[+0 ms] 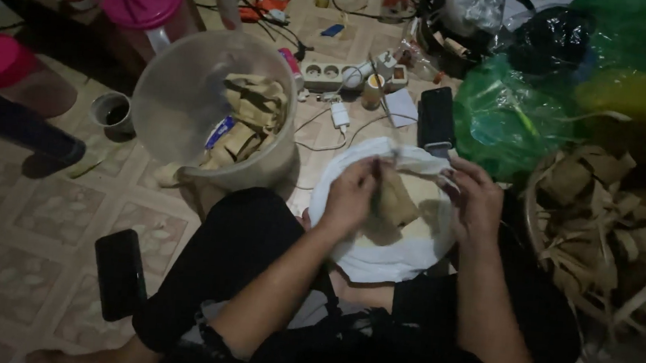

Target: Weaving palm leaves into a pouch and filling it with rice to prepare ketupat.

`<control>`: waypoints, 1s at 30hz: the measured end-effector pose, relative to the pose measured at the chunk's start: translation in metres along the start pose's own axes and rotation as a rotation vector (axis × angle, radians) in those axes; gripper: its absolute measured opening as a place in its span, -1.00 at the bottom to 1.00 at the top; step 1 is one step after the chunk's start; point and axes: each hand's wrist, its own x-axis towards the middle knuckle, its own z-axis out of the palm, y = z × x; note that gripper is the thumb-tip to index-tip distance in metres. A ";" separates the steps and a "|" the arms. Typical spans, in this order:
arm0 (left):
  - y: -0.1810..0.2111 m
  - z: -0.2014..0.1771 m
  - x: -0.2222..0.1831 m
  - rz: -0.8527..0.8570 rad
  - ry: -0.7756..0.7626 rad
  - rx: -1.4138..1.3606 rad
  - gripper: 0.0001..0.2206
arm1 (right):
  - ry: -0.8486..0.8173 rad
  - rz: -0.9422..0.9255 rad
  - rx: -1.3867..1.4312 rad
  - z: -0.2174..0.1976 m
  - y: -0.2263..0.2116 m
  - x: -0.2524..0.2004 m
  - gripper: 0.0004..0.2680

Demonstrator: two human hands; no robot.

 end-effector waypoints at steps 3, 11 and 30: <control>-0.019 -0.003 0.046 -0.231 0.032 -0.138 -0.77 | 0.091 0.102 -0.026 -0.019 0.028 0.005 -0.80; 0.118 -0.137 0.042 -0.222 0.252 -0.056 -0.42 | 0.038 0.154 -0.106 -0.011 0.049 0.011 -0.78; -0.039 -0.257 0.137 -0.394 -0.469 1.352 -0.26 | -0.001 0.324 -0.149 0.016 0.070 -0.008 -0.81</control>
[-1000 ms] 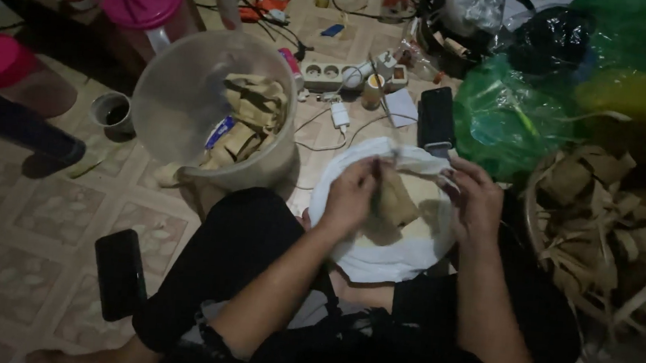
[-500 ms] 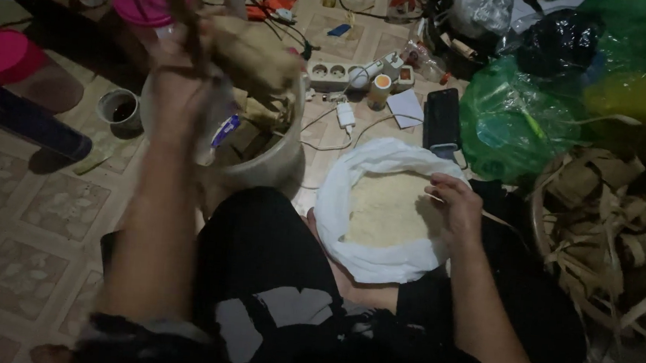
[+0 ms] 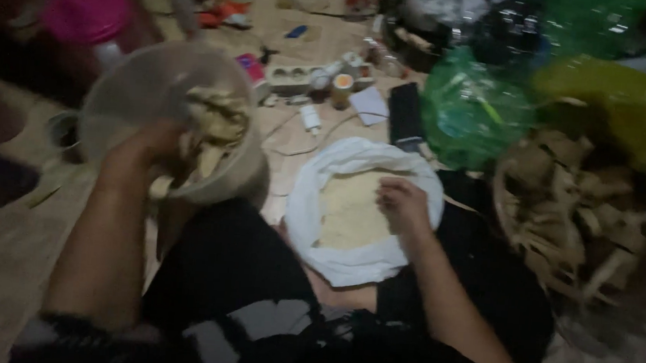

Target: Weaving palm leaves into a pouch and filling it with rice to prepare ketupat.

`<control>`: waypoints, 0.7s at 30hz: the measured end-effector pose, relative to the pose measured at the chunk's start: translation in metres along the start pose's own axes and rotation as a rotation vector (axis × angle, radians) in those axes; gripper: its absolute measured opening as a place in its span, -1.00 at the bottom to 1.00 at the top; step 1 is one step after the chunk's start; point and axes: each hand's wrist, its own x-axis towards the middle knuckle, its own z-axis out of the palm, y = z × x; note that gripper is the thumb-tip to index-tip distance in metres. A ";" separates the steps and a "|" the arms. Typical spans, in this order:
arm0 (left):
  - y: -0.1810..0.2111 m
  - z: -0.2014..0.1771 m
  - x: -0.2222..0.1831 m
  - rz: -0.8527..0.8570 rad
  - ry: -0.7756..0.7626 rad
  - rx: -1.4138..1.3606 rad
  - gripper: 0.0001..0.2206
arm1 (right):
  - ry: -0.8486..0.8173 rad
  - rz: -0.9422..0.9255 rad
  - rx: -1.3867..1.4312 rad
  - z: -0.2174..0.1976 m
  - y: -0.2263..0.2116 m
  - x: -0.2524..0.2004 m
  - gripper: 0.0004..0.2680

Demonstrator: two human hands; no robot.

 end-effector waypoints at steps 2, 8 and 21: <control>0.010 -0.012 -0.021 -0.038 0.023 -0.105 -0.52 | -0.009 -0.028 -0.014 -0.001 0.023 0.016 -0.85; -0.049 0.028 0.049 0.073 0.280 -0.257 -0.60 | -0.090 -0.170 -0.181 -0.030 0.004 0.027 -0.89; 0.209 0.049 -0.139 0.675 1.033 -1.232 -0.88 | 0.767 -0.945 -0.711 -0.160 -0.173 -0.051 -0.84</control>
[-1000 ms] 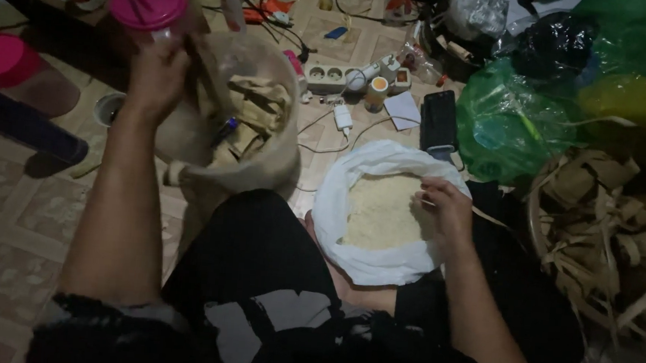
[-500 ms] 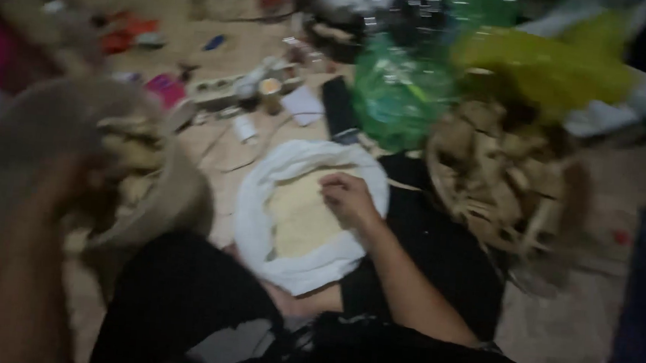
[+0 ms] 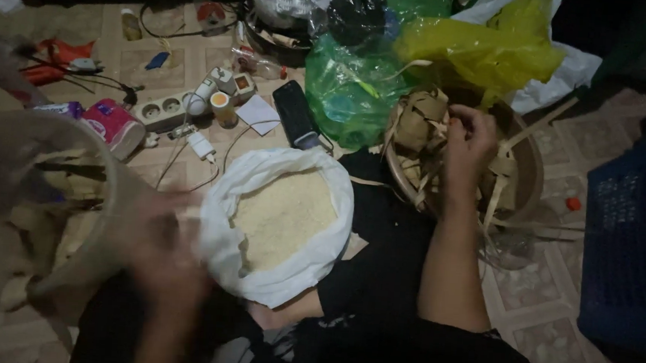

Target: Weaving palm leaves into a pouch and filling it with rice to prepare ketupat.

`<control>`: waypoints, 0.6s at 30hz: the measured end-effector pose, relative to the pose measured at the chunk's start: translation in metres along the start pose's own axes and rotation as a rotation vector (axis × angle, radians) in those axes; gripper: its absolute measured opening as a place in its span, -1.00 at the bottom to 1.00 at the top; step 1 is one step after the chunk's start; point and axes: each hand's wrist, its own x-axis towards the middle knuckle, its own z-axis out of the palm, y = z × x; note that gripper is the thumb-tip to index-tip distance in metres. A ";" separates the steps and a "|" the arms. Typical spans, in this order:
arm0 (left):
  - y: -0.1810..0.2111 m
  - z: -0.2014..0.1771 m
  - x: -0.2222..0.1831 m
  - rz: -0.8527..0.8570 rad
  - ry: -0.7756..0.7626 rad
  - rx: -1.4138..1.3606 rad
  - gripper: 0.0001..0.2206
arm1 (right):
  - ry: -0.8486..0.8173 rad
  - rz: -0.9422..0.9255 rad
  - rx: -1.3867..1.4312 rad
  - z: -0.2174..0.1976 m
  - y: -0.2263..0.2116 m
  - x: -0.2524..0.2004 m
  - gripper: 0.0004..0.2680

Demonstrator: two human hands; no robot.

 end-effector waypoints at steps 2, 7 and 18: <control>0.008 0.028 -0.029 -0.206 -0.164 -0.108 -0.80 | -0.131 0.111 -0.120 0.000 0.008 0.007 -0.83; -0.010 0.080 -0.084 -0.582 -0.355 -0.274 -0.73 | -0.534 0.525 -0.503 0.016 0.003 0.015 -0.55; -0.058 0.072 -0.082 -0.788 -0.276 -0.213 -0.65 | -0.296 0.463 -0.007 0.059 0.110 0.034 -0.86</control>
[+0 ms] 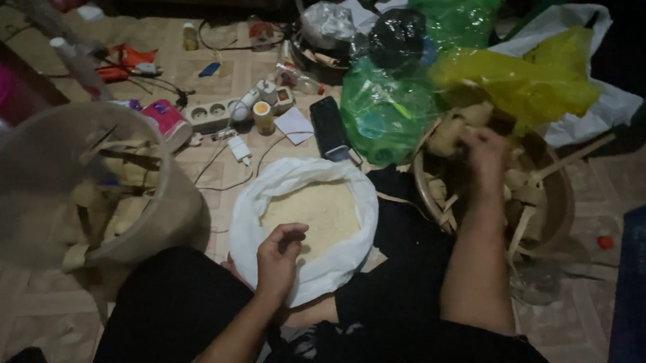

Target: Weaving palm leaves into a pouch and filling it with rice to prepare ketupat.

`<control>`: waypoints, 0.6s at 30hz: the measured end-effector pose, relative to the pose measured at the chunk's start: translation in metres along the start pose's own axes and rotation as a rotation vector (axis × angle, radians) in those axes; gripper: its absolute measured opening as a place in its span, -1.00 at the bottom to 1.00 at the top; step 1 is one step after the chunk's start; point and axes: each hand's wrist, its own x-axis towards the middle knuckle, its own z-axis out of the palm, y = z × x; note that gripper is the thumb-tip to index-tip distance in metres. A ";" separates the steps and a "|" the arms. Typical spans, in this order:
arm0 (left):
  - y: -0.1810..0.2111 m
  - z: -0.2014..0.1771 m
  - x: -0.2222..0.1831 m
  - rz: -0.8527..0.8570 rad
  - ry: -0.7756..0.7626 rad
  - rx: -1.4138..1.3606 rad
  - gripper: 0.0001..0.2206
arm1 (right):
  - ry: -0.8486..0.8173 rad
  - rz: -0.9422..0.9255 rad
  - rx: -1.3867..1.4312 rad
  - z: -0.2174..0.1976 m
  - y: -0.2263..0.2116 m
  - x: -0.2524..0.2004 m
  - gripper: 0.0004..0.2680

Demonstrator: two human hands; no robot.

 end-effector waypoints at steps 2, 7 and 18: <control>-0.006 0.000 0.006 -0.045 0.003 -0.039 -0.66 | -0.007 -0.018 0.010 -0.007 0.024 0.028 -0.83; -0.002 0.000 0.007 0.042 0.007 -0.076 -0.72 | -0.121 -0.135 0.231 -0.042 -0.102 -0.074 -0.78; 0.019 -0.005 0.006 0.090 -0.158 -0.247 -0.09 | -0.795 -0.034 0.451 0.064 -0.135 -0.217 -0.89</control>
